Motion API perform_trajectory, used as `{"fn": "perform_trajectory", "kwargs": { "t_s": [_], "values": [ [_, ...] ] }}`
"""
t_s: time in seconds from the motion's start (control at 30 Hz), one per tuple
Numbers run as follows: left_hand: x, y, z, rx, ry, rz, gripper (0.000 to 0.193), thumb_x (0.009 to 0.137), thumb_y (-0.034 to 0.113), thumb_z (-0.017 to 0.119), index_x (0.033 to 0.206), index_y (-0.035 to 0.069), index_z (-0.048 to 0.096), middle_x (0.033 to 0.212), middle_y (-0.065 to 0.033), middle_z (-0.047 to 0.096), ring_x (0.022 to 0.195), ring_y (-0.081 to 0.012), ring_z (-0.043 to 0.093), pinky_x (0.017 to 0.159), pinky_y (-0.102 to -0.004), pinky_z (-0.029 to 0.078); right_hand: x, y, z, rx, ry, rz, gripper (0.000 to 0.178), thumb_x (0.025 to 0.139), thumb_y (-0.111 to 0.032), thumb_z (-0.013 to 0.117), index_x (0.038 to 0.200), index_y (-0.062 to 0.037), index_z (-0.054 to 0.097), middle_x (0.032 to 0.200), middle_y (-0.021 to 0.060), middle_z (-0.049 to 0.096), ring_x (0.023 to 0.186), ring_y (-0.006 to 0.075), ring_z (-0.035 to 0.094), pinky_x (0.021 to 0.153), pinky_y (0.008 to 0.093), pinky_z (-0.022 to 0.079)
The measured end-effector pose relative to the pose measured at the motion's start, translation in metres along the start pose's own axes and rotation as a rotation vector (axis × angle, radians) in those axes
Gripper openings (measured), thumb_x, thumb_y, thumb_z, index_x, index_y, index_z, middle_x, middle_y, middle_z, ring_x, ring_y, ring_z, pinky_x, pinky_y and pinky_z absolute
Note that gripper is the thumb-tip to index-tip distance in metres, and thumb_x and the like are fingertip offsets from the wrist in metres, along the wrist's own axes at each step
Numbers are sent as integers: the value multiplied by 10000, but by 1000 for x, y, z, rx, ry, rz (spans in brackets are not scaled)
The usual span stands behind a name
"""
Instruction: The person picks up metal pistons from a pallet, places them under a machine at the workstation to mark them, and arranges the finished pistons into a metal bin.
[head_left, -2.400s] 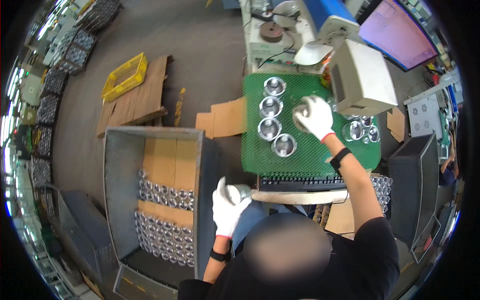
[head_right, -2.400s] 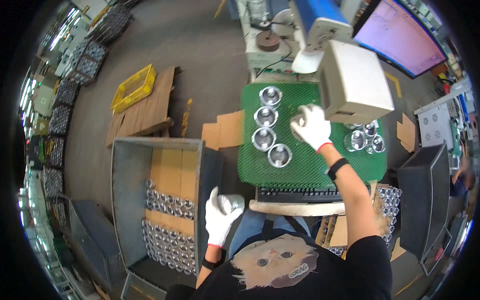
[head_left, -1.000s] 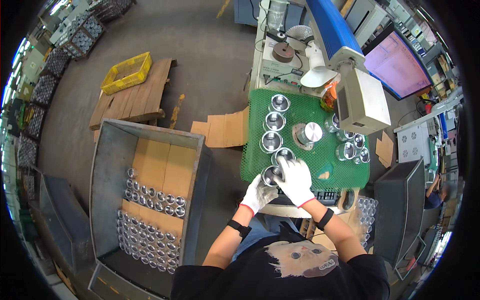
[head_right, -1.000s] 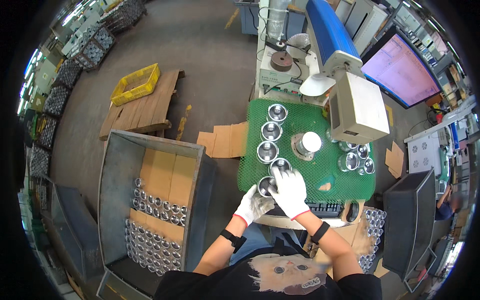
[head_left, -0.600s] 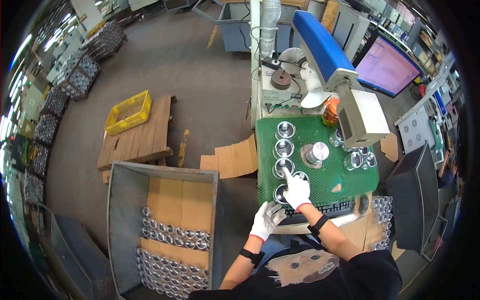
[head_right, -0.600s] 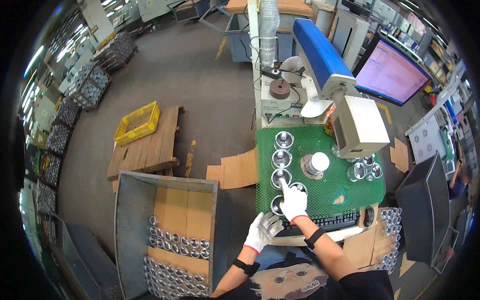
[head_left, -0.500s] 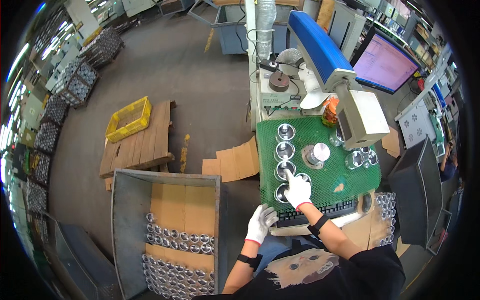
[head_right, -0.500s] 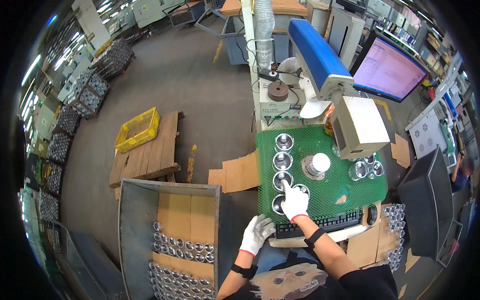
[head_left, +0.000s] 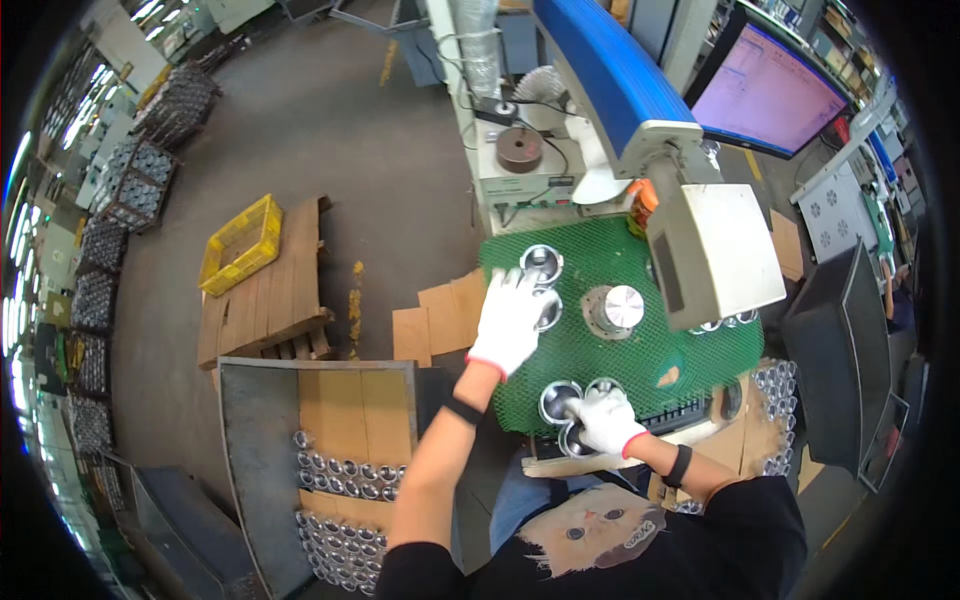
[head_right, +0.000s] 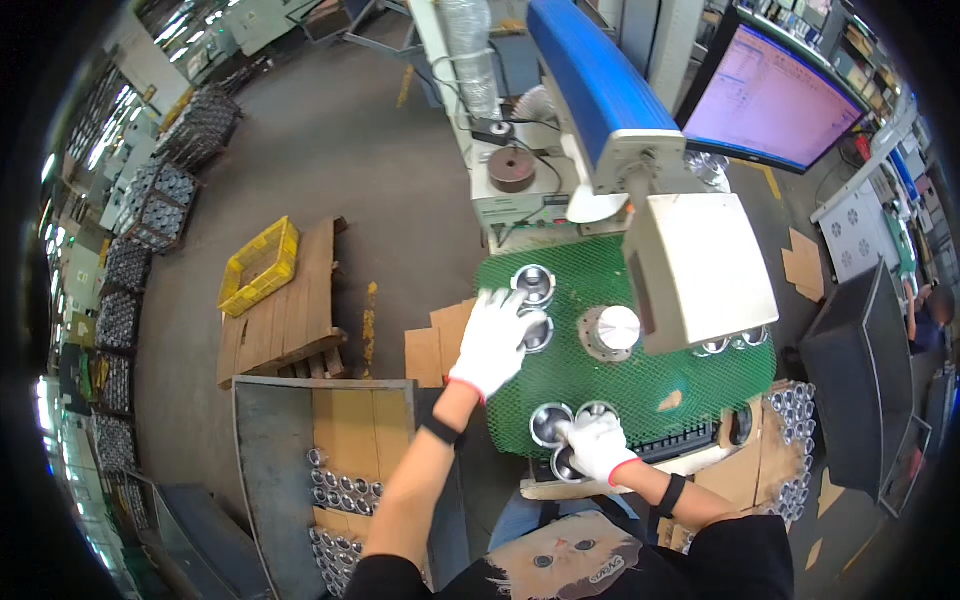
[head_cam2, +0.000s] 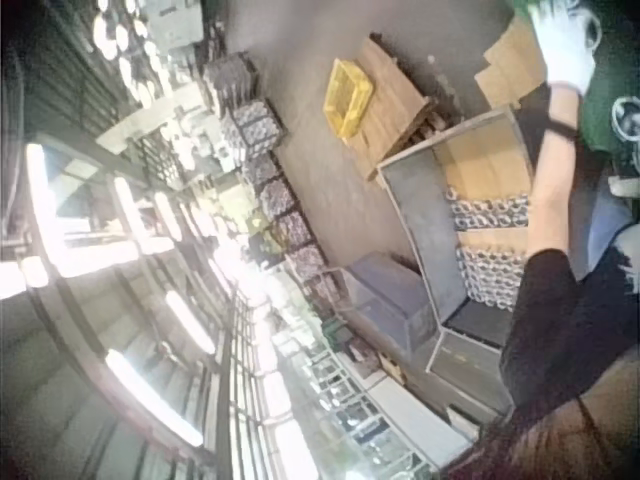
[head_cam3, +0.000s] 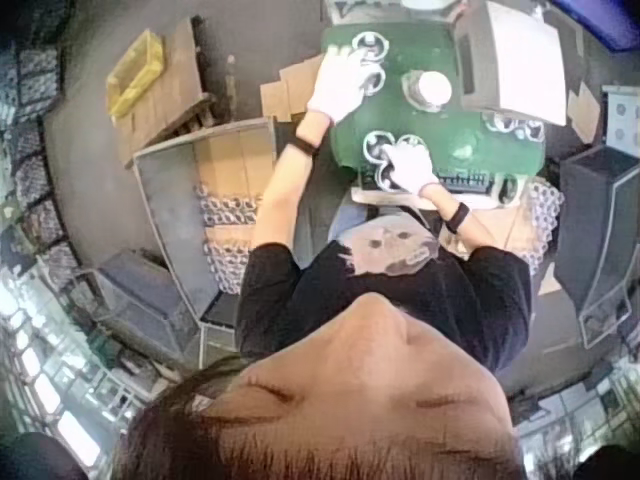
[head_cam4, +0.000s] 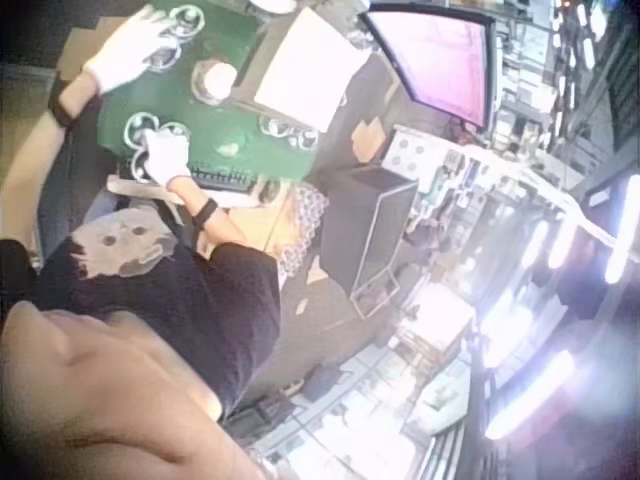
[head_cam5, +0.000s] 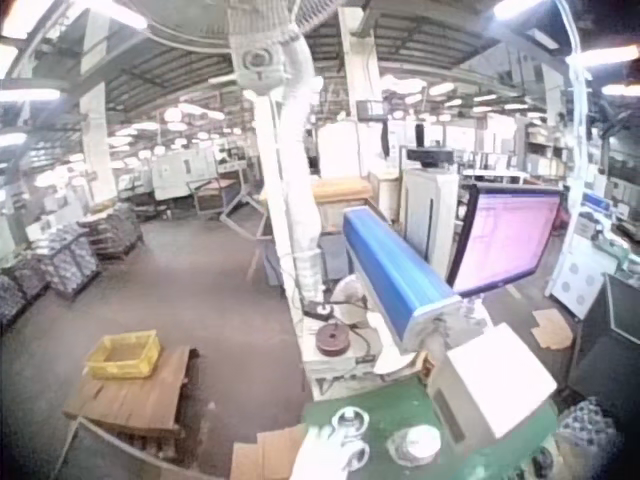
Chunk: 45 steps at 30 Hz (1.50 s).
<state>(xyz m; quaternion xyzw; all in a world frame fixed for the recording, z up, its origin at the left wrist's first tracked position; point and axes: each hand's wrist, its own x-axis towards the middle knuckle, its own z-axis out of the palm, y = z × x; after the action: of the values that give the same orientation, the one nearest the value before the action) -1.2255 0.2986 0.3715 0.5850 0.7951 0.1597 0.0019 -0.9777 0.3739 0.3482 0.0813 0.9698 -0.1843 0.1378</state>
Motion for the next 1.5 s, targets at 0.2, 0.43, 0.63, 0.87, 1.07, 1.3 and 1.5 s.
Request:
{"fn": "perform_trajectory", "kwargs": {
  "t_s": [0.2,0.43,0.63,0.87,1.07,1.3,1.5],
  "values": [
    [59,-46,81,155,-324,188,288,823,155,609,1077,154,744,1090,-163,623,1104,-343,589,1042,-489,405,-63,36,-23,-14,-176,54,359,742,-171,697,1101,-171,697,806,179,669,743,390,671,646,509,506],
    [47,-43,62,27,-325,204,314,761,136,659,1068,141,728,1024,-122,637,1049,-295,603,946,-432,452,-102,56,-27,-89,-425,354,390,760,-259,735,1143,-226,671,906,148,694,884,365,676,777,482,514],
    [-43,-1,53,67,-233,-89,276,701,202,699,962,111,702,963,-146,627,940,-315,602,830,-436,486,-82,35,-31,-101,-293,231,455,677,-170,752,1124,-195,670,822,175,657,805,375,664,667,512,492],
    [-297,89,26,-243,-7,-723,324,699,129,680,1019,129,733,936,-154,673,911,-343,649,805,-475,519,-36,-51,-31,-242,-113,-230,312,682,-123,706,991,-136,670,828,184,624,756,384,592,676,502,436],
    [-525,162,-23,-49,182,-1450,222,695,130,712,908,147,772,866,-131,707,809,-322,685,774,-433,542,24,-192,16,-257,-266,-492,379,691,-155,713,1064,-209,680,823,155,650,752,380,643,645,500,506],
    [-651,183,-56,46,201,-2013,266,665,78,710,914,125,789,678,-133,636,675,-300,637,668,-413,512,112,-363,120,-326,-472,-1047,350,755,-240,677,1102,-202,692,920,161,666,897,358,648,781,473,515],
    [-667,112,-22,-214,415,-1872,229,687,89,688,903,138,745,760,-142,667,738,-327,657,677,-448,514,224,-475,259,-466,-611,-1136,321,796,-229,637,1109,-193,698,960,183,677,949,360,650,814,477,524]
  ]
}}
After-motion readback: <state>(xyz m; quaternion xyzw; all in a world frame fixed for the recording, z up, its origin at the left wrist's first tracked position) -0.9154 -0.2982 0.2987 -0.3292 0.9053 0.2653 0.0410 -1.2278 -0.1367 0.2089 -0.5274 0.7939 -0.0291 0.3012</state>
